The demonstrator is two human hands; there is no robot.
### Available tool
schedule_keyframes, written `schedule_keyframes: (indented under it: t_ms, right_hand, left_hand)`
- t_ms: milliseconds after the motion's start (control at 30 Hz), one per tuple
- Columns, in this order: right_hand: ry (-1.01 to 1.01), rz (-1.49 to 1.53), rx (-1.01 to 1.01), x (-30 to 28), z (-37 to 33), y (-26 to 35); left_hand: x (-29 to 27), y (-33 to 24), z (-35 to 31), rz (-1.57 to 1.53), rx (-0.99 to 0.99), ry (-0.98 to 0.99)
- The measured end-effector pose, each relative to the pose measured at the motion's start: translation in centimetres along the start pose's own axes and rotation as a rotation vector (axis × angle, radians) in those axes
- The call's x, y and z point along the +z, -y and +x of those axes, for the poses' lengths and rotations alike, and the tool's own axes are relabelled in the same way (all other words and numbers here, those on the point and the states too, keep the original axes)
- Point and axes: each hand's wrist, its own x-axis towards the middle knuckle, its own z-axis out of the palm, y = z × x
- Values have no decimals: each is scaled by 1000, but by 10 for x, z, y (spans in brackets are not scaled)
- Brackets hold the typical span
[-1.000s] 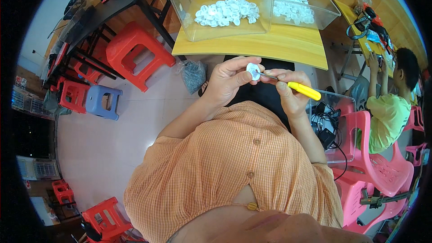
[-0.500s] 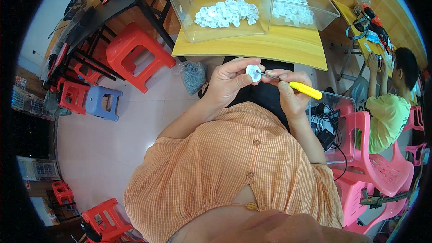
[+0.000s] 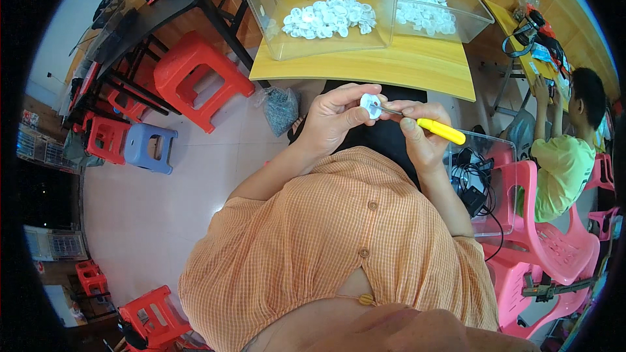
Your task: The person takes white plastic caps from a container, fits inner components into them using a hand tool, and places the finished caps into a container.
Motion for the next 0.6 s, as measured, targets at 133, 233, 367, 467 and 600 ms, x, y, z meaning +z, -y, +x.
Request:
schedule_keyframes:
  t_ms: [133,233,367,467,600]
  right_hand:
    - [-15,114,-8,5,3,5]
    - [-18,64,-4,3,2,4]
    - [-29,63,3,5,1,4]
    - [-48,76,12,5,1,3]
    - [-43,28,2,5,1,2]
  left_hand:
    - [1,0,0,-75,-21,-27]
    - [0,0,0,-55,-9,-34]
    - [-1,0,0,-5,18,-24]
    - [-1,0,-1,8,22,-27]
    - [-1,2,-2,19,11,-53]
